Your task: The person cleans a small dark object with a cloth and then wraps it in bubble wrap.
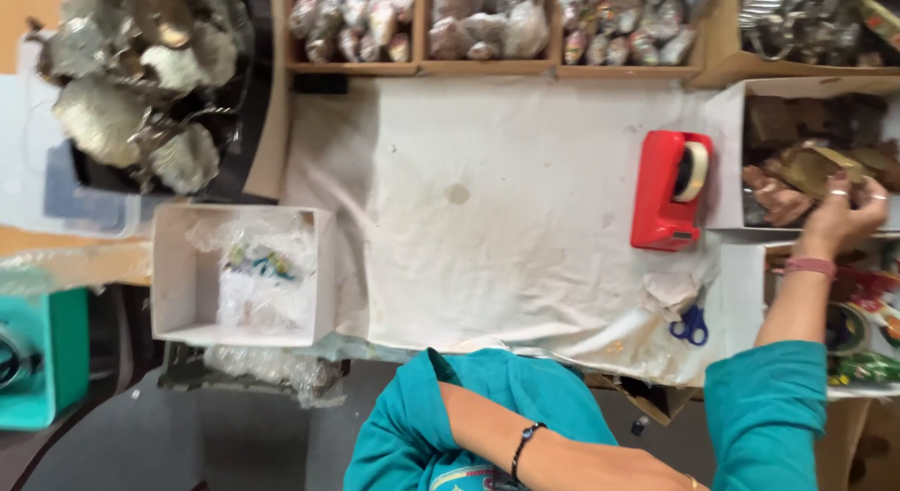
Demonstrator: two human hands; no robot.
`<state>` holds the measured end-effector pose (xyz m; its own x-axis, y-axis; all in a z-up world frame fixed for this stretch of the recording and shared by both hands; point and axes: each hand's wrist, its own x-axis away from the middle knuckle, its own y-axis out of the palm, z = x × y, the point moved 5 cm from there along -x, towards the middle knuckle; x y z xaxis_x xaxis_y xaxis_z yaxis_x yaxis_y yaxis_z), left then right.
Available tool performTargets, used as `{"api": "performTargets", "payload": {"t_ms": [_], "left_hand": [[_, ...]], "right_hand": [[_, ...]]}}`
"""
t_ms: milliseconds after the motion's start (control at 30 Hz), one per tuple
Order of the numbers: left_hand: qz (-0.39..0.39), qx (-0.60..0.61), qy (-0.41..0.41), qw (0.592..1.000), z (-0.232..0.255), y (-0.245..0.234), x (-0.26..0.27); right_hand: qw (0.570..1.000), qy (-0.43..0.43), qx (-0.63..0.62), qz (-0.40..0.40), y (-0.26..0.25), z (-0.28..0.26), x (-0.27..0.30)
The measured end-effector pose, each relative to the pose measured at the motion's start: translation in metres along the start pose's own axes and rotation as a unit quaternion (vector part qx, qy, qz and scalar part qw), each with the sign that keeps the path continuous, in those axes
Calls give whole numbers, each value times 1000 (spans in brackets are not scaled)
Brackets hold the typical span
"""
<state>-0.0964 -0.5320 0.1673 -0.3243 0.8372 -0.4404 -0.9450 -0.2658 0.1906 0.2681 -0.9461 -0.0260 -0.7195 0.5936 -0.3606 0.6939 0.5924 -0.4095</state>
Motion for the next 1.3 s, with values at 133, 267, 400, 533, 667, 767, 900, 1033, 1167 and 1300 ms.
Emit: {"api": "performTargets", "payload": {"t_ms": [133, 267, 400, 533, 667, 767, 900, 1033, 1167, 1300], "left_hand": [[-15, 16, 53, 998, 23, -8, -22], [-34, -87, 8, 996, 68, -63, -15], [161, -121, -169, 965, 171, -173, -11], [399, -138, -263, 867, 86, -196, 94], [535, -104, -295, 785, 38, -212, 162], [616, -54, -270, 738, 5, -222, 197], [668, -2, -249, 701, -40, -224, 224], [679, 13, -273, 682, -60, -213, 232], [688, 12, -300, 660, -70, -201, 246], [708, 4, -279, 649, -73, -199, 253]], "right_hand": [[994, -49, 101, 16, -2, 16, -3], [997, -21, 55, -40, -7, -7, -11], [952, 32, 247, -181, -24, -63, -38], [989, 88, 29, -116, -29, -62, -118], [995, -28, 88, -33, 8, -61, -200], [984, -71, 159, -47, 52, -35, -239], [956, -121, 255, -83, 97, 9, -281], [942, -59, 308, -119, 124, -17, -282], [920, 37, 376, -101, 121, -10, -278], [927, 46, 369, -39, 108, -2, -281]]}}
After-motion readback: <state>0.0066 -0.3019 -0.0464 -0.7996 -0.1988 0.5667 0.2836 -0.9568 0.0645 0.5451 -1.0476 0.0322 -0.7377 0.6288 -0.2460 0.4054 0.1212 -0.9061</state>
